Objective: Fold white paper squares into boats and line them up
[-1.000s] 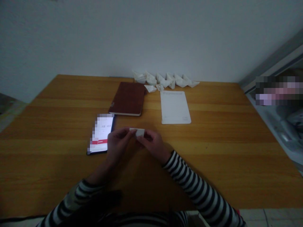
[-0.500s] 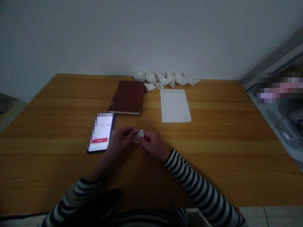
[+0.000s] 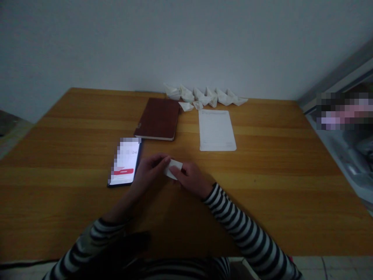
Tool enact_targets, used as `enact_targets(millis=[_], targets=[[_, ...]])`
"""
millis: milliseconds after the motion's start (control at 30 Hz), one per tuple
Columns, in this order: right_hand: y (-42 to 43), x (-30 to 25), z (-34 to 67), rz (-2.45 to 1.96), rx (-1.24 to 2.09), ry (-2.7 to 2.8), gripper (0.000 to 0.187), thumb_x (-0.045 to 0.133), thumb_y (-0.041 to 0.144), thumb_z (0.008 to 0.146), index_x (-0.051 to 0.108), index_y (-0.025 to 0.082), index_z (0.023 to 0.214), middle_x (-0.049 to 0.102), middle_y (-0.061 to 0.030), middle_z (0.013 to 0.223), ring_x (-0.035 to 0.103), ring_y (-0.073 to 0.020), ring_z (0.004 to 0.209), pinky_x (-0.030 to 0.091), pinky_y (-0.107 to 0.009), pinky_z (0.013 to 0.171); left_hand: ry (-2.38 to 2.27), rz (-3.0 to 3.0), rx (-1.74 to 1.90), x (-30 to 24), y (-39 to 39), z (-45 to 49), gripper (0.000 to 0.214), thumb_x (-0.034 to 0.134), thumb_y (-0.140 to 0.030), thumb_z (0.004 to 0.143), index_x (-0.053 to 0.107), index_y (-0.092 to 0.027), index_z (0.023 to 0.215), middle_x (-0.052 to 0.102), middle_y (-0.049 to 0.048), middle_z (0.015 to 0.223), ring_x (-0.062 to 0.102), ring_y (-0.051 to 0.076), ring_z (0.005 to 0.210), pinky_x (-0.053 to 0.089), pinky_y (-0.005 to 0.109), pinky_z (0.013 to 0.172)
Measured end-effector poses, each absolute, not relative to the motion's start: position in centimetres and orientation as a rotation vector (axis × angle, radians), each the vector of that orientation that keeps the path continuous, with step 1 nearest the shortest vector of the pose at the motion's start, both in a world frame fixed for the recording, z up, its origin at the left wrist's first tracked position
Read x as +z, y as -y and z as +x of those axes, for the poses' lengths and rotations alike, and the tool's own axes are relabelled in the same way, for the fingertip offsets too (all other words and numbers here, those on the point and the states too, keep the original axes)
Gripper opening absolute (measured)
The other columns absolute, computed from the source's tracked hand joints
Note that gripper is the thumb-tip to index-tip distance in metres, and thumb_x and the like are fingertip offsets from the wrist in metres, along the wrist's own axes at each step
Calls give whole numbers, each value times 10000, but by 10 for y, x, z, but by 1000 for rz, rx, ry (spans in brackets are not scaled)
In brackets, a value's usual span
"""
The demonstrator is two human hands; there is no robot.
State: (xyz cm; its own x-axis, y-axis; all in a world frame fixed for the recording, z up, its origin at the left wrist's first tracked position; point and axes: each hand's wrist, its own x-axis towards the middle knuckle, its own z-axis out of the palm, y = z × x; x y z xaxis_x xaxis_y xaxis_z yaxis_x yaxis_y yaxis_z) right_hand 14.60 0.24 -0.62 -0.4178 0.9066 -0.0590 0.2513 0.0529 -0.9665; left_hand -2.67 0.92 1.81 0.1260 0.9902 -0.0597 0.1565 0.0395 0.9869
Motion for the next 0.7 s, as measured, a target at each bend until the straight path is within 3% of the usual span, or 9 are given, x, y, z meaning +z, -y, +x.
enact_targets(millis=[100,200,400,700], targets=[[-6,-4,149,-1217,1125,1790,210,656,372,866,684,164,875,646,-1,710,547,-115,601,395,-225,550,-1293,1575,975,16,-12,-32,161,645,-292,862,748,-179,811,741,45,813,679,177,792,523,275,733],[-9,-3,151,-1276,988,1834,135,650,301,857,685,171,859,639,6,698,546,-116,580,390,-233,550,-1268,1662,997,10,-11,-31,146,665,-251,852,759,-194,949,752,53,911,698,180,836,548,289,761],[-8,-4,151,-1305,767,1901,177,571,305,922,669,166,873,650,-22,717,577,-144,612,410,-259,574,-1282,1616,1017,7,-7,-23,123,651,-267,887,732,-193,944,742,51,930,710,178,859,584,290,749],[-5,-6,151,-1181,657,2017,241,525,247,947,662,152,1120,749,-119,1023,701,-231,895,556,-363,804,-1256,1758,1076,12,-2,-22,97,651,-272,902,681,-207,967,705,35,956,705,170,884,608,294,781]])
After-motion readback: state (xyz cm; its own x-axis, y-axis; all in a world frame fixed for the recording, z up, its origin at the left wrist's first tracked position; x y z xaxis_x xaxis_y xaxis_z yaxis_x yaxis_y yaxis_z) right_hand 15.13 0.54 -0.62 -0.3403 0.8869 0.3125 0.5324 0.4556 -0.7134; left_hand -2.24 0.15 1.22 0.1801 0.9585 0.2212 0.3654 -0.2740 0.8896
